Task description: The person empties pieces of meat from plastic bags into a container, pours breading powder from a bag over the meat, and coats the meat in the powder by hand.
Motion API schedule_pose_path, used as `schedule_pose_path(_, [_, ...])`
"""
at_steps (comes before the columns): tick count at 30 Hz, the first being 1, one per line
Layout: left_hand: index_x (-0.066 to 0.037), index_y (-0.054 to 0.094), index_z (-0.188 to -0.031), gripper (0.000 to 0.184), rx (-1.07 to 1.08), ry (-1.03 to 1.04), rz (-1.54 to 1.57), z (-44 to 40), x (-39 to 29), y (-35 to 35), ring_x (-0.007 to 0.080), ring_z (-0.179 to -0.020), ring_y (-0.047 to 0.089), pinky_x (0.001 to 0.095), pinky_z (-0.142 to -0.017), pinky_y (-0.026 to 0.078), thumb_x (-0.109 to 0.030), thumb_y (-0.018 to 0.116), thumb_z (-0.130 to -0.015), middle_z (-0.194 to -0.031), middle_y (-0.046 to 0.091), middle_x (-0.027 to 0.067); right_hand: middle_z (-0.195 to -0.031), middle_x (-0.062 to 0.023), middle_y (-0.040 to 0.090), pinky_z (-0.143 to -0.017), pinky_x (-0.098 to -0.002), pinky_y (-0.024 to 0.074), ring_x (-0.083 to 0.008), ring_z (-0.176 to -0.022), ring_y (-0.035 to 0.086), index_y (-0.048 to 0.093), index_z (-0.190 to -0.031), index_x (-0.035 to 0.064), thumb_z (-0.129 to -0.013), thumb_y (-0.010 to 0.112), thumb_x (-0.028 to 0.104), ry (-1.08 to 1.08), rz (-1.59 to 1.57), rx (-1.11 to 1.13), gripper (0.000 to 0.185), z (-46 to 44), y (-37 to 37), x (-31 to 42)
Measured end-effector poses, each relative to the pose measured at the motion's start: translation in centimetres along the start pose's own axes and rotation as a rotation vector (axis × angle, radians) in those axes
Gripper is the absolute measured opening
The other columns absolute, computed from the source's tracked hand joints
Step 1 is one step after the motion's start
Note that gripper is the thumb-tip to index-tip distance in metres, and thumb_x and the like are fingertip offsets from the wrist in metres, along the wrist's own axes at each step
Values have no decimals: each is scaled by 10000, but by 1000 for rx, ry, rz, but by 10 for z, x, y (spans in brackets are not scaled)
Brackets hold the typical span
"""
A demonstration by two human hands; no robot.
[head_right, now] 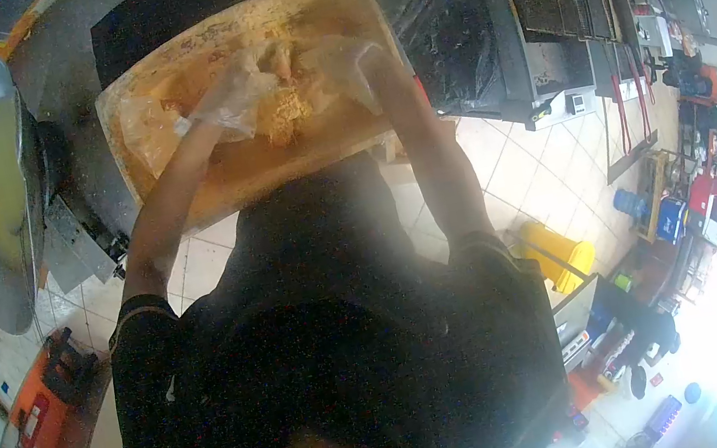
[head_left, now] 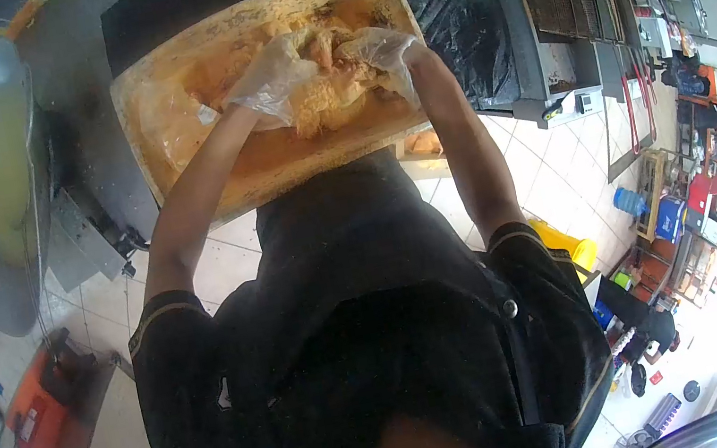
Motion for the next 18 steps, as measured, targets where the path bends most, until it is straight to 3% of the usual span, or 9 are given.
schedule_pose_path(2, [-44,624,-826,29,18,-17,1,2,-1,0,133,-725,573,281,-711,485,-24,604,-818,-746,613,18,-1015,-79,650,-797,-266,520,-182,-858,625,592,-1199,52,-883,640,236,325,-573,147,369,5,8,33])
schedule_pose_path(6, [-56,654,-870,47,47,17,-63,5,2,-2,109,-759,578,264,-710,481,-53,632,-828,-774,620,3,-1040,-79,654,-733,-287,528,-174,-850,629,590,-1199,37,-889,634,285,353,-1326,-258,400,42,2,58])
schedule_pose_path(11, [-89,595,-1221,356,215,-277,271,9,68,11,204,-1093,568,330,-892,447,-120,602,-866,-1264,574,83,-1035,-89,659,-737,-294,529,-187,-864,634,600,-1184,34,-889,630,295,316,-1410,-264,395,40,11,59])
schedule_pose_path(15, [-121,555,-1270,389,127,-365,157,27,37,8,182,-1082,566,311,-944,446,-128,589,-882,-1251,570,76,-1030,-97,664,-740,-299,530,-197,-875,637,608,-1172,32,-889,627,303,311,-1405,-261,392,37,16,56])
schedule_pose_path(17, [-138,539,-1289,400,-31,-534,400,38,25,4,169,-1058,565,297,-970,442,-129,577,-891,-1216,573,70,-1028,-102,666,-741,-302,531,-202,-881,639,612,-1166,31,-889,626,307,308,-1404,-261,391,35,19,56])
schedule_pose_path(18, [-146,532,-1295,401,-170,-674,674,45,21,7,161,-1038,565,288,-983,438,-129,568,-896,-1184,576,67,-1027,-104,667,-742,-303,531,-204,-883,640,614,-1163,31,-889,625,309,306,-1410,-262,390,35,20,55])
Point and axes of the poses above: each hand's wrist, its own z-axis away from the middle knuckle, its own y-axis out of the palm, x = y × z, the point moved 9 cm from there along -z, towards the middle knuckle
